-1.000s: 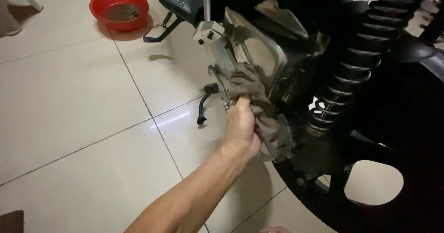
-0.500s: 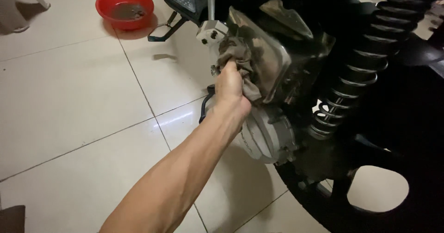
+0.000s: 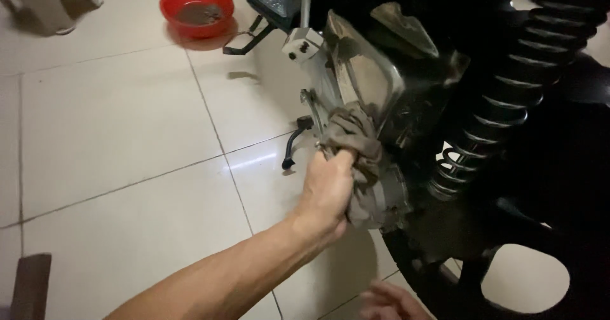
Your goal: Cleaning the rear suspension and engine area of a motorcycle with a damp cloth.
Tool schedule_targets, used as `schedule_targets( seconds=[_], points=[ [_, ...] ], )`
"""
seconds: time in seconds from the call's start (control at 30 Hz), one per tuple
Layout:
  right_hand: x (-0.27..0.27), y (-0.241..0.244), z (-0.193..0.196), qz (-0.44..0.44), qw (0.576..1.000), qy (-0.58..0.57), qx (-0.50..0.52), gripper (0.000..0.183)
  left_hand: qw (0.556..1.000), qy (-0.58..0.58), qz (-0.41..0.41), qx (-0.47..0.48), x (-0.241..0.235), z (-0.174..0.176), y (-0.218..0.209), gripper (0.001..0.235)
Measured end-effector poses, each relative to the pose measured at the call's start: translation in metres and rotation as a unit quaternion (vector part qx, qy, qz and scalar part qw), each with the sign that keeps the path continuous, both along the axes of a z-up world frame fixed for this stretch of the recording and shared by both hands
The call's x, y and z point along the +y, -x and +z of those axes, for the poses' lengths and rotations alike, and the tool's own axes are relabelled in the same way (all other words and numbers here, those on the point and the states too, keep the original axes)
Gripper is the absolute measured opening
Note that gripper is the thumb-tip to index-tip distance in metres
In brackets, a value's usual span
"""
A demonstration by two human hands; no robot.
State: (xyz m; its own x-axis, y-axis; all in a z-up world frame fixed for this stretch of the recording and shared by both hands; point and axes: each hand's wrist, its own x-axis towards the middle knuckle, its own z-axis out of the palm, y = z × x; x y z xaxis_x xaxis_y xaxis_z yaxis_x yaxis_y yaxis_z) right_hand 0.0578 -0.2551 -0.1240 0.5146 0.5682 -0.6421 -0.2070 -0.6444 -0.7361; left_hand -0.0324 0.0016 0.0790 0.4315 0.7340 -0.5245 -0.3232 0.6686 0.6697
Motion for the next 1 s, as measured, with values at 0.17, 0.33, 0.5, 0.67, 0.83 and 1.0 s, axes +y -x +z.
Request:
schedule_targets(
  seconds=[0.17,0.33,0.5,0.67,0.83,1.0],
  points=[
    [0.003,-0.022,-0.024,-0.010,0.922,-0.381,0.065,0.067,0.999,-0.031,-0.015,0.010,-0.034,-0.008,0.010,0.024],
    [0.032,0.007,0.063,0.004,0.942,-0.325,-0.078,0.123,0.963,-0.130,-0.214,0.104,-0.065,-0.020,0.013,0.033],
    [-0.033,0.021,-0.019,0.082,0.818,-0.561,0.097,0.103,0.886,-0.306,-0.335,0.093,-0.077,-0.032,0.010,0.069],
    [0.080,-0.018,-0.049,0.144,0.544,-0.783,0.265,0.078,0.739,-0.576,-0.348,0.005,-0.079,-0.078,0.004,0.027],
    [0.151,-0.118,-0.150,0.192,0.194,-0.886,0.374,0.055,0.620,-0.419,-0.628,0.214,0.002,0.053,0.059,0.065],
    [0.141,-0.202,-0.081,0.258,-0.169,-0.860,0.406,0.036,0.653,-0.710,-0.208,0.162,0.096,-0.004,0.060,0.044]
  ],
)
